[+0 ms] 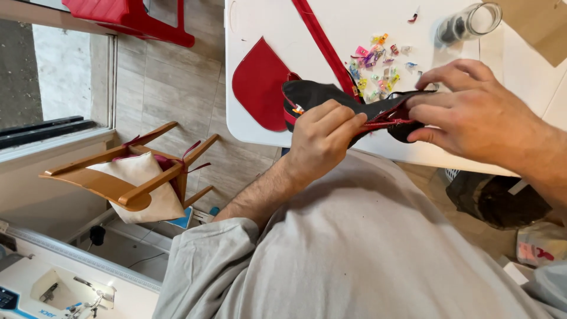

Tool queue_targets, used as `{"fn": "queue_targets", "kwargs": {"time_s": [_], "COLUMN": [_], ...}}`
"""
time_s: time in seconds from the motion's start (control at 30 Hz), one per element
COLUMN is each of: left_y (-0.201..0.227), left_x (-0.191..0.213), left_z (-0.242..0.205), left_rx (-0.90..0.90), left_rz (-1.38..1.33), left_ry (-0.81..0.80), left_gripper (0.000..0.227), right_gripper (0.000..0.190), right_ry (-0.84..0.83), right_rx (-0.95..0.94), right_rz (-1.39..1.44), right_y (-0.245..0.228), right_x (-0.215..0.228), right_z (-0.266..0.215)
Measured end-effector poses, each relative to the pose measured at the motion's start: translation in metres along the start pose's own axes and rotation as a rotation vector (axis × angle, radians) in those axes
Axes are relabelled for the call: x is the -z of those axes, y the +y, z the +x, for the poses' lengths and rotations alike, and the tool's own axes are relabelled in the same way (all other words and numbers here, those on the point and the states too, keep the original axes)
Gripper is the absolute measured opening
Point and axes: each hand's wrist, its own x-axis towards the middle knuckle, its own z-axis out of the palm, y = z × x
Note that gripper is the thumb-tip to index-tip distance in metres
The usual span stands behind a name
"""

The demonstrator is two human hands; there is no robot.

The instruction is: Trimming leather edges with scissors and assembling a bag by fitting a lining and securing it with clips

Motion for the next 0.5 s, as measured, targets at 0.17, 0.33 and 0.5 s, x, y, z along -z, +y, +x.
{"fn": "queue_targets", "kwargs": {"time_s": [0.17,0.33,0.5], "left_y": [0.006,-0.002,-0.011], "left_x": [0.006,0.002,0.006], "left_z": [0.003,-0.008,-0.024], "left_rx": [-0.147,-0.057,0.15], "left_rz": [0.117,0.006,-0.104], "left_ry": [-0.04,-0.032,-0.112], "left_gripper": [0.013,0.005,0.009], "right_gripper": [0.06,0.059,0.025], "right_ry": [-0.41,-0.747,0.019], "right_rx": [-0.112,-0.342,0.004], "right_rz": [0.065,0.382,0.621], "right_y": [0.025,0.02,-0.018], "right_x": [-0.019,-0.05,-0.055], "right_z": [-0.003,0.0,0.001]}}
